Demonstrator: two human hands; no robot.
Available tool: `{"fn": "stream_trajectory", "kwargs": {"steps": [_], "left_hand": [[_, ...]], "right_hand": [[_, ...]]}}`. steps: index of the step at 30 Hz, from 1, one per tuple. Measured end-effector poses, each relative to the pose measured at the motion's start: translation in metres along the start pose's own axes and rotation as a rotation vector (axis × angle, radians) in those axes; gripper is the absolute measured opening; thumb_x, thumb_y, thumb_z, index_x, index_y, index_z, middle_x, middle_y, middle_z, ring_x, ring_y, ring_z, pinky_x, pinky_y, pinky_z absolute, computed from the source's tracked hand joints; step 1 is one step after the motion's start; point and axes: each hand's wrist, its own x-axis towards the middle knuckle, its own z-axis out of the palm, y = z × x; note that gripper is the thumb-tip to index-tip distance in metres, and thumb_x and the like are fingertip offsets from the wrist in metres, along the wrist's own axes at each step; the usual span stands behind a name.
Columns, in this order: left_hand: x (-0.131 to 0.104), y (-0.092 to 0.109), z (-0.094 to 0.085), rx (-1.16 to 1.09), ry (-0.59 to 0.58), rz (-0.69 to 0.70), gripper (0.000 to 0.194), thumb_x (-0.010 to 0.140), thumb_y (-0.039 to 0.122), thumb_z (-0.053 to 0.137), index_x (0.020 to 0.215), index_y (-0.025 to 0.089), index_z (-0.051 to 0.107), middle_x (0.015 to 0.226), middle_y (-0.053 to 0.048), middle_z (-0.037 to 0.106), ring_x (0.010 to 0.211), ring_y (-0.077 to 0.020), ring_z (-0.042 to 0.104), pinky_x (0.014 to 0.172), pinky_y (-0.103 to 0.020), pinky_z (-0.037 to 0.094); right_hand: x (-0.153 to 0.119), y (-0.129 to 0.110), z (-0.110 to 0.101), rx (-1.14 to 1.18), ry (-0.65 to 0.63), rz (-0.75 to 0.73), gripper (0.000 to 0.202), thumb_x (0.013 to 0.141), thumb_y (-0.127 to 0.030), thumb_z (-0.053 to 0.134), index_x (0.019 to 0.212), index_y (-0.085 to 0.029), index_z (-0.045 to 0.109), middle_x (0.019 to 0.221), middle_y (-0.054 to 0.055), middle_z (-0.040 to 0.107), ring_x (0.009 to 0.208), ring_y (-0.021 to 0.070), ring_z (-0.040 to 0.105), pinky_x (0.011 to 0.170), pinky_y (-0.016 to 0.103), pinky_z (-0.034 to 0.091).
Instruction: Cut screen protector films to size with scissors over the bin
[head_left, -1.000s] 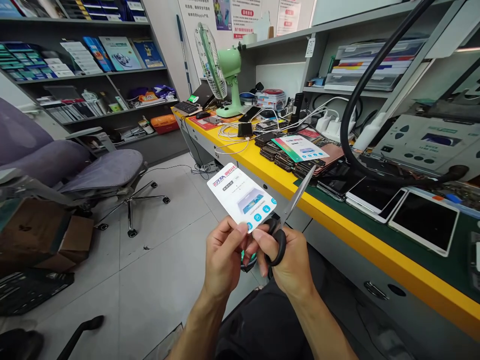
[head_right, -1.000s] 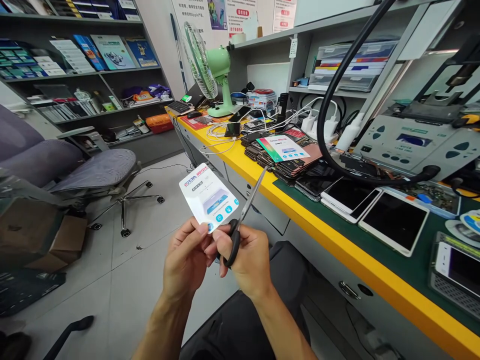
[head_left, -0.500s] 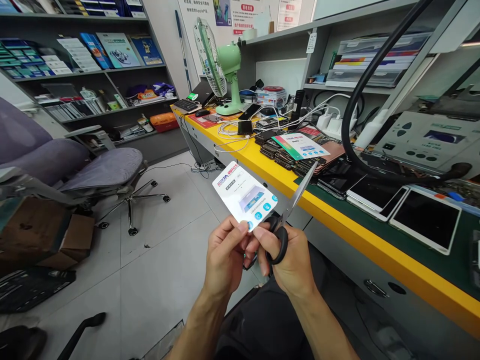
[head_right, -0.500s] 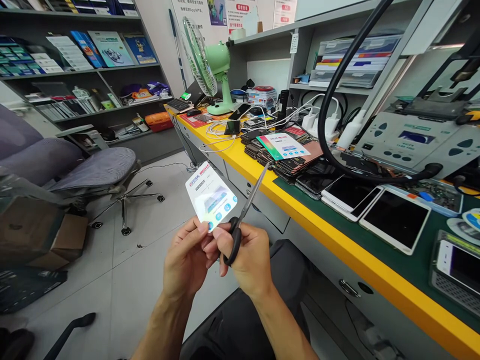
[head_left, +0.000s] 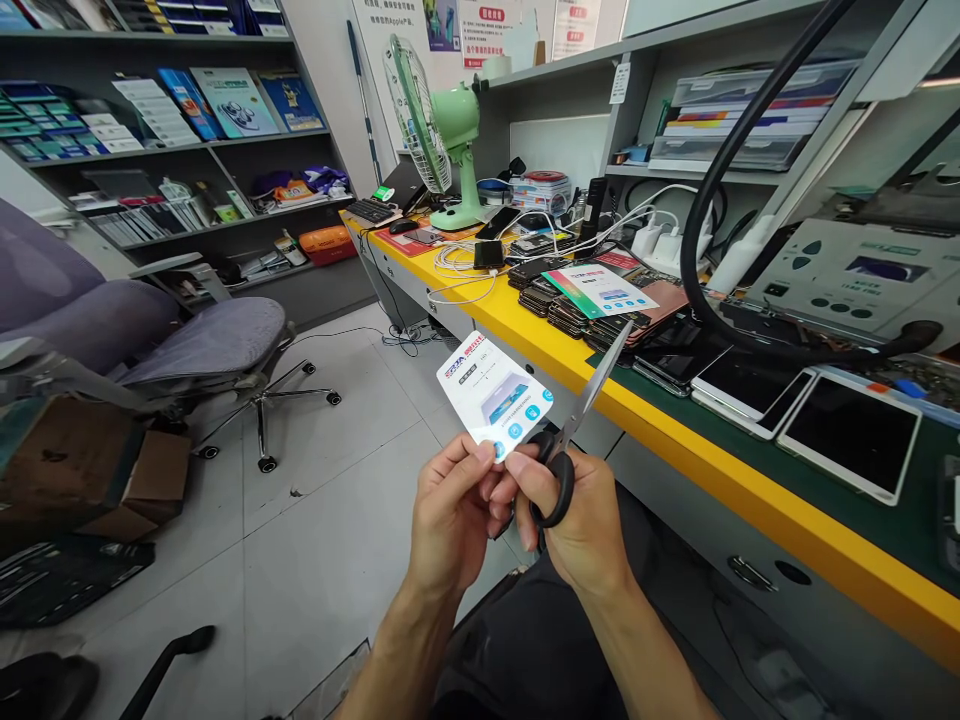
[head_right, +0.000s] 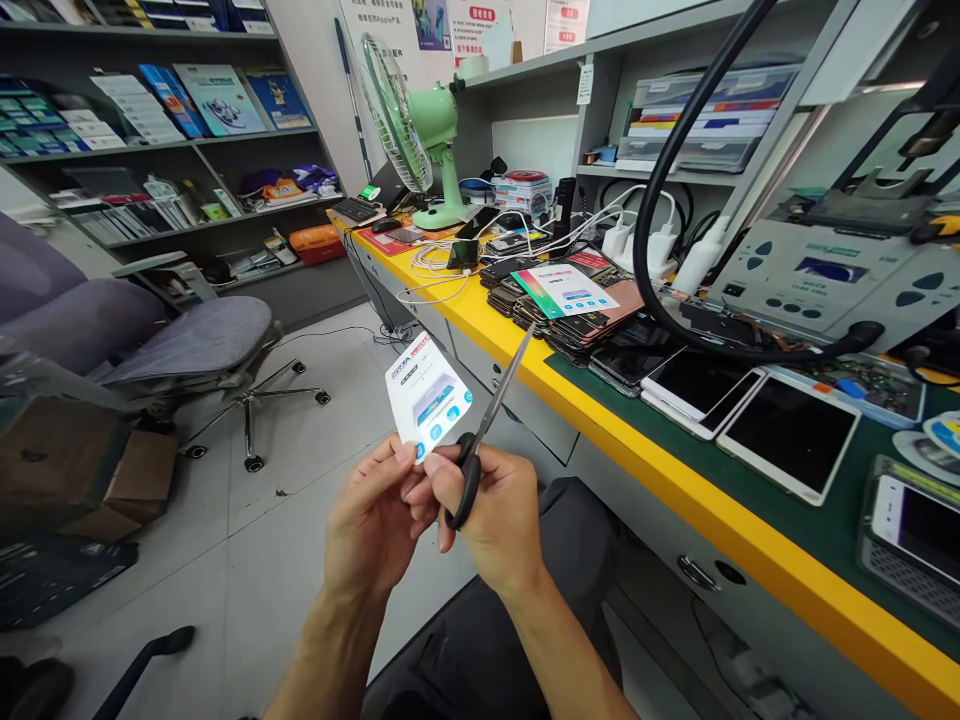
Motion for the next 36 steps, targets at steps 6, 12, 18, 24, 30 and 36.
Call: {"fn": "stream_trajectory", "kwargs": {"steps": [6, 12, 18, 24, 30, 36], "left_hand": [[-0.001, -0.001, 0.0, 0.003, 0.004, -0.014, 0.027, 0.088, 0.031, 0.065, 0.068, 0.016, 0.055, 0.053, 0.004, 0.049, 0.038, -0.0064, 0.042, 0.038, -0.019, 0.026], [0.0, 0.0, 0.0, 0.007, 0.0, -0.012, 0.027, 0.09, 0.03, 0.062, 0.068, 0.016, 0.055, 0.054, 0.003, 0.05, 0.039, -0.007, 0.042, 0.039, -0.02, 0.026], [-0.001, -0.002, -0.001, 0.021, -0.001, -0.007, 0.028, 0.089, 0.031, 0.064, 0.068, 0.016, 0.056, 0.054, 0.003, 0.05, 0.04, -0.0069, 0.041, 0.041, -0.02, 0.028], [0.0, -0.005, -0.003, 0.053, -0.018, 0.053, 0.028, 0.088, 0.032, 0.066, 0.067, 0.016, 0.056, 0.054, 0.003, 0.05, 0.043, -0.0084, 0.045, 0.043, -0.021, 0.03], [0.0, -0.012, -0.01, 0.105, -0.006, 0.1, 0.026, 0.088, 0.032, 0.066, 0.069, 0.016, 0.058, 0.057, 0.002, 0.051, 0.048, -0.0095, 0.047, 0.045, -0.022, 0.033], [0.0, -0.015, -0.013, 0.083, -0.014, 0.096, 0.025, 0.087, 0.033, 0.069, 0.071, 0.016, 0.06, 0.058, 0.001, 0.052, 0.051, -0.01, 0.047, 0.047, -0.022, 0.033]], "right_hand": [[0.0, -0.001, 0.0, 0.004, 0.01, 0.004, 0.019, 0.084, -0.028, 0.071, 0.073, -0.014, 0.077, 0.062, 0.005, 0.073, 0.034, 0.0102, 0.054, 0.043, 0.027, 0.054], [-0.001, -0.001, 0.001, -0.001, 0.034, -0.007, 0.018, 0.083, -0.028, 0.072, 0.072, -0.014, 0.077, 0.059, 0.004, 0.072, 0.033, 0.0101, 0.053, 0.041, 0.027, 0.053], [-0.001, 0.0, 0.0, -0.012, 0.048, 0.0, 0.017, 0.082, -0.028, 0.071, 0.072, -0.014, 0.077, 0.057, 0.004, 0.071, 0.033, 0.0111, 0.053, 0.042, 0.028, 0.053], [0.0, 0.002, -0.001, -0.005, 0.049, 0.014, 0.018, 0.082, -0.028, 0.071, 0.07, -0.016, 0.076, 0.048, 0.001, 0.064, 0.034, 0.0129, 0.053, 0.043, 0.029, 0.052], [0.001, 0.003, -0.005, 0.004, 0.052, 0.048, 0.028, 0.083, -0.033, 0.071, 0.061, -0.016, 0.073, 0.036, -0.001, 0.052, 0.037, 0.0145, 0.054, 0.043, 0.027, 0.047], [0.002, -0.001, -0.008, -0.013, 0.074, 0.072, 0.033, 0.081, -0.036, 0.073, 0.055, -0.016, 0.07, 0.032, -0.004, 0.046, 0.033, 0.0117, 0.046, 0.043, 0.026, 0.046]]}}
